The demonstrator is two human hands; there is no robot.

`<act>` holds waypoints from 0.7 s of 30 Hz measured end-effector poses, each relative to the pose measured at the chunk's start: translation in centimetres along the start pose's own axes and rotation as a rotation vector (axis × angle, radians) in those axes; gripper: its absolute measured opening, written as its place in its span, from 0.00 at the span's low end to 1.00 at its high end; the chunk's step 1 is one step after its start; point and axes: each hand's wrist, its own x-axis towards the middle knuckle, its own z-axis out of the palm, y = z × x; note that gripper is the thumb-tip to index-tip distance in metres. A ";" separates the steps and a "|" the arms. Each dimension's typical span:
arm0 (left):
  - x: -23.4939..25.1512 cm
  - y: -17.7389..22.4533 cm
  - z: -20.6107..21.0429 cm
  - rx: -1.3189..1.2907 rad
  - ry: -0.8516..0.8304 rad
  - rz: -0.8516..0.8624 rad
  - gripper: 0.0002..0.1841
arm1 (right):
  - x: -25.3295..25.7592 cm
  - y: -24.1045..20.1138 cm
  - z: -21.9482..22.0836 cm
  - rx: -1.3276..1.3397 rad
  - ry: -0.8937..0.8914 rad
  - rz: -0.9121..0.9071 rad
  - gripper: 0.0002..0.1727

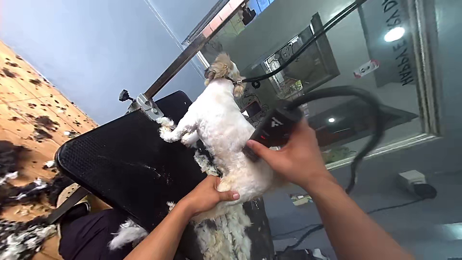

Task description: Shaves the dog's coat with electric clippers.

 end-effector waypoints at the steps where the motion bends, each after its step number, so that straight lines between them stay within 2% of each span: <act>1: 0.1 -0.3 0.2 -0.002 -0.001 0.001 0.20 | 0.1 -0.2 0.2 -0.022 -0.058 0.020 0.43; 3: 0.2 -1.0 0.7 -0.014 0.002 0.008 0.21 | 0.0 -0.5 0.8 -0.047 -0.147 0.077 0.42; 7: 0.2 -2.1 1.7 -0.065 0.014 0.020 0.20 | -0.5 -0.7 2.5 -0.064 -0.312 0.193 0.47; 10: 0.1 -2.7 2.4 -0.112 0.036 0.018 0.19 | -1.0 -1.0 3.0 0.038 -0.419 0.209 0.43; 11: 0.1 -2.9 2.6 -0.137 0.035 0.024 0.19 | -1.3 -0.9 2.7 0.109 -0.411 0.180 0.42; 13: 0.0 -3.2 2.8 -0.156 0.020 0.039 0.19 | -2.0 -0.7 2.0 0.189 -0.277 0.073 0.41; 16: 0.0 -3.3 2.8 -0.157 0.027 0.023 0.20 | -2.1 -0.4 1.5 -0.004 -0.095 -0.004 0.42; 21: 0.0 -3.5 3.2 -0.131 0.084 0.007 0.19 | -2.7 -1.0 3.3 -0.088 -0.245 0.117 0.42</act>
